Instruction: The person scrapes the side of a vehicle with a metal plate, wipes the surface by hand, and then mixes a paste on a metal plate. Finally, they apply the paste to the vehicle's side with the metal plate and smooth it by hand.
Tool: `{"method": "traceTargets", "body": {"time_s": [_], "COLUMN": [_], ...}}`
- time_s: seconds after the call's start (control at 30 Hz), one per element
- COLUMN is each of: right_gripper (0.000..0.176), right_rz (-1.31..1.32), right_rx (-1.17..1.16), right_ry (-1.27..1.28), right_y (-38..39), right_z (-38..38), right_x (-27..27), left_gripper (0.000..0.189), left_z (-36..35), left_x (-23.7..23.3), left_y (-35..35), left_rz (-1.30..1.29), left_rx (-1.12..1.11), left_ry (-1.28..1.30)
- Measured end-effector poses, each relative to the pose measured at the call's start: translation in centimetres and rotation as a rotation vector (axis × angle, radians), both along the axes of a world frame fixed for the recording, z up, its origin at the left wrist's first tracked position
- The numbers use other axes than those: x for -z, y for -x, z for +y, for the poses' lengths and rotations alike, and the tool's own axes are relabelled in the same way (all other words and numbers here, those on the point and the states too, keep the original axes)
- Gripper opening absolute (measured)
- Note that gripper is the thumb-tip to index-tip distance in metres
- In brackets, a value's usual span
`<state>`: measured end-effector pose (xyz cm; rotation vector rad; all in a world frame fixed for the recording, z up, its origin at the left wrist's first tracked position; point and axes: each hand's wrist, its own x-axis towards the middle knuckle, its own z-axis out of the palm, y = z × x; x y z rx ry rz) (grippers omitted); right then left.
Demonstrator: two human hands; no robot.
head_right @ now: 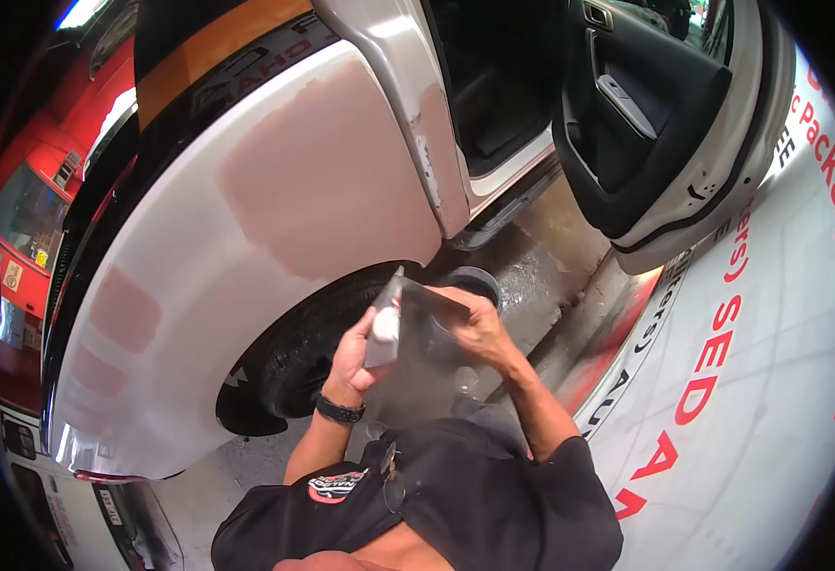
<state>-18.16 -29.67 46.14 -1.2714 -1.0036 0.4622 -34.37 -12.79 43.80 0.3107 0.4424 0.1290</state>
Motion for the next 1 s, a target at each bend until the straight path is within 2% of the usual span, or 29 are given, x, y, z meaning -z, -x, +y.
{"method": "traceTargets", "body": {"time_s": [0.03,0.07,0.1,0.13,0.17,0.2,0.23,0.3,0.33,0.43,0.47,0.57,0.6,0.63,0.7,0.73,0.8,0.83,0.9,0.93,0.97,1.0], "right_gripper": [0.042,0.045,0.048,0.05,0.053,0.063,0.059,0.048,0.043,0.046,0.046,0.043,0.048,0.05,0.054,0.062,0.064,0.065,0.066,0.059,0.058,0.057], "right_rz": [0.025,0.051,-0.091,-0.232,-0.378,-0.498,-0.898,-1.316,-1.306,-1.235,-1.254,-1.299,-1.3,-1.253,-1.154,-1.002,-0.8,-0.69,-0.565,-0.592,-0.679,-0.768], "right_rx": [-0.049,-0.105,-0.082,-0.065,-0.053,-0.044,0.07,0.146,0.065,-0.17,-0.234,-0.307,-0.35,-0.373,-0.418,-0.398,-0.334,-0.297,-0.198,-0.259,-0.277,-0.296], "right_ry": [-0.025,-0.043,-0.06,-0.076,-0.096,0.027,0.141,0.239,0.194,0.192,0.211,0.138,0.174,0.19,0.218,0.227,0.074,0.004,-0.162,-0.222,-0.158,-0.095], "right_y": [0.8,1.6,1.8,1.8,1.7,2.1,1.7,2.7,2.7,4.2,4.6,6.0,6.2,6.1,5.4,5.6,5.5,5.6,7.6,7.6,8.1,8.6], "right_z": [0.1,0.1,0.4,1.0,1.7,2.3,3.4,4.8,5.3,5.2,4.9,4.1,3.6,3.2,2.6,2.4,2.8,2.9,4.4,5.1,5.2,5.2], "right_x": [-1.5,-2.9,-4.3,-5.8,-7.2,-8.3,-7.0,-6.8,-5.5,-4.1,-3.8,-2.4,-2.5,-2.5,-2.6,-4.5,-6.7,-7.4,-8.3,-7.6,-7.4,-7.2], "left_gripper": [0.039,0.041,0.043,0.042,0.044,0.042,0.043,0.048,0.052,0.065,0.066,0.066,0.067,0.063,0.054,0.05,0.05,0.05,0.053,0.052,0.052,0.053], "left_z": [1.5,1.9,2.2,2.3,2.5,2.9,3.0,2.9,2.8,1.5,1.4,1.7,1.7,3.4,3.8,3.9,4.0,3.7,2.3,1.7,1.0,0.7], "left_x": [1.5,0.0,-1.5,-3.5,-3.3,-2.5,-1.6,-1.7,-1.7,-0.3,-0.6,-1.0,-1.5,0.4,-4.9,-4.7,-4.1,-3.5,-4.1,-4.0,-3.7,-3.5], "left_y": [0.4,0.6,0.9,1.5,1.8,2.2,2.7,3.4,3.8,3.4,3.6,4.1,4.5,5.1,6.3,6.4,6.6,6.6,6.0,5.6,5.6,5.6], "left_rz": [-0.041,-0.037,-0.032,-0.08,-0.033,0.063,0.163,0.26,0.314,0.389,0.447,0.508,0.491,0.49,0.236,0.134,-0.068,-0.245,-0.38,-0.483,-0.323,-0.287], "left_rx": [-0.049,-0.097,-0.152,-0.116,-0.145,-0.173,-0.202,-0.215,-0.217,-0.447,-0.428,-0.482,-0.538,-0.594,-0.663,-0.65,-0.621,-0.53,-0.399,-0.377,-0.421,-0.437], "left_ry": [-0.021,-0.093,-0.16,-0.194,-0.325,-0.471,-0.614,-0.961,-1.138,-1.302,-1.328,-1.281,-1.194,-1.161,-0.716,-0.603,-0.38,-0.261,-0.017,0.132,-0.013,-0.081]}}
